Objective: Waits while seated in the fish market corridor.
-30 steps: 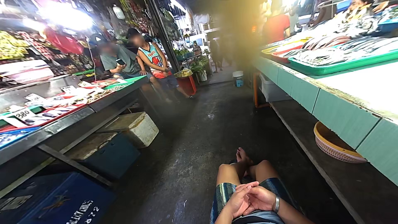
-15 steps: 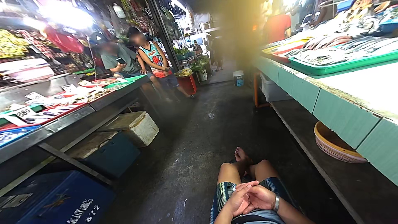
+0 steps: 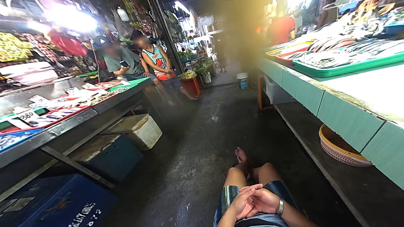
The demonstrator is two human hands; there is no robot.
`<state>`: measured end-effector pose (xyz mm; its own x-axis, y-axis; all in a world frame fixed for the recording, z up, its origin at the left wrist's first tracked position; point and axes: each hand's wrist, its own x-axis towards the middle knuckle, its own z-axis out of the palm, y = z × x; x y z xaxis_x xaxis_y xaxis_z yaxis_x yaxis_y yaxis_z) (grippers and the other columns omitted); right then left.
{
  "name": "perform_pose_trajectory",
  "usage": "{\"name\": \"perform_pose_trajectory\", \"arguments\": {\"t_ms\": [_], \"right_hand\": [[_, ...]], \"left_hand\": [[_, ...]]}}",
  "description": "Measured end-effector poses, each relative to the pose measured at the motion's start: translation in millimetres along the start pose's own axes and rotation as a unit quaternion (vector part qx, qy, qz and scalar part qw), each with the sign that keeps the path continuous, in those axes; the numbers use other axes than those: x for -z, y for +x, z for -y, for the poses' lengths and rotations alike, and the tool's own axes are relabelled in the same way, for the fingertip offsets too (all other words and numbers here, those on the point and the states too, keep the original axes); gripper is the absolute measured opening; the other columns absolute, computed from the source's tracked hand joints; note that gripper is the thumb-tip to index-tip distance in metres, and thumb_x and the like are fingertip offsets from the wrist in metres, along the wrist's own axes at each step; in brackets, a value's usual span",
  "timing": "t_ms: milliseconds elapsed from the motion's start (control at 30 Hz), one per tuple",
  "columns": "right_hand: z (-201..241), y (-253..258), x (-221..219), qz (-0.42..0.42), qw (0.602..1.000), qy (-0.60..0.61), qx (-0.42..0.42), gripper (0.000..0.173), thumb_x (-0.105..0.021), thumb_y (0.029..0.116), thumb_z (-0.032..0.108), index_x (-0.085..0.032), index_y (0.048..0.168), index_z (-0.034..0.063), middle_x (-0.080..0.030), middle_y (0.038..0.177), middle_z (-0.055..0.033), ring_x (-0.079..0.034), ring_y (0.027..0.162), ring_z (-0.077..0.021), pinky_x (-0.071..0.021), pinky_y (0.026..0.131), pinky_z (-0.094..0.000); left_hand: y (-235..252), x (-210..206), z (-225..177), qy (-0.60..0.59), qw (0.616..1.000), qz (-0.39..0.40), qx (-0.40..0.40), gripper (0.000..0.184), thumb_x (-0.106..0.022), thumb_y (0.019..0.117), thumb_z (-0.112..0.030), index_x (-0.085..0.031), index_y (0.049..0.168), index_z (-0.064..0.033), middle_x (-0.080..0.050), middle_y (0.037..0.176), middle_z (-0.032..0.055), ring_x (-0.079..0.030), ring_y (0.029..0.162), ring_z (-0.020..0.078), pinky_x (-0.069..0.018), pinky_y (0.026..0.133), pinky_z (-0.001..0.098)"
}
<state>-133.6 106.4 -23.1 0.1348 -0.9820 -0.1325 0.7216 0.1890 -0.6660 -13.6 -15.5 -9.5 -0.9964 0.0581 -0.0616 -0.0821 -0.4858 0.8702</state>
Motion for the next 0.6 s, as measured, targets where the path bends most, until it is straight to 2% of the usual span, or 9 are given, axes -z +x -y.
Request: {"name": "perform_pose_trajectory", "arguments": {"t_ms": [500,600], "right_hand": [[-1.3,4.6,-1.8,0.0,1.0,-0.023,-0.009,0.046,-0.038,0.1094,0.042,-0.06,0.134,0.0092,-0.071,0.114,-0.0205,-0.071,0.105,-0.0359,-0.0574,0.093,-0.0579],[-1.7,5.4,-2.9,-0.006,0.999,-0.031,-0.01,0.046,-0.041,0.1086,0.043,-0.06,0.133,0.0087,-0.071,0.113,-0.0194,-0.071,0.105,-0.035,-0.0576,0.093,-0.0575]], "left_hand": [[-4.3,3.3,1.5,-0.003,1.0,-0.008,-0.006,0.048,-0.033,0.1117,-0.031,-0.055,0.146,-0.0059,-0.069,0.127,0.018,-0.066,0.119,0.0281,-0.0522,0.104,0.0491],[-5.0,4.1,2.7,0.005,1.0,-0.013,-0.009,0.048,-0.033,0.1113,-0.032,-0.055,0.146,-0.0059,-0.068,0.128,0.0169,-0.065,0.12,0.0271,-0.0525,0.104,0.048]]}}
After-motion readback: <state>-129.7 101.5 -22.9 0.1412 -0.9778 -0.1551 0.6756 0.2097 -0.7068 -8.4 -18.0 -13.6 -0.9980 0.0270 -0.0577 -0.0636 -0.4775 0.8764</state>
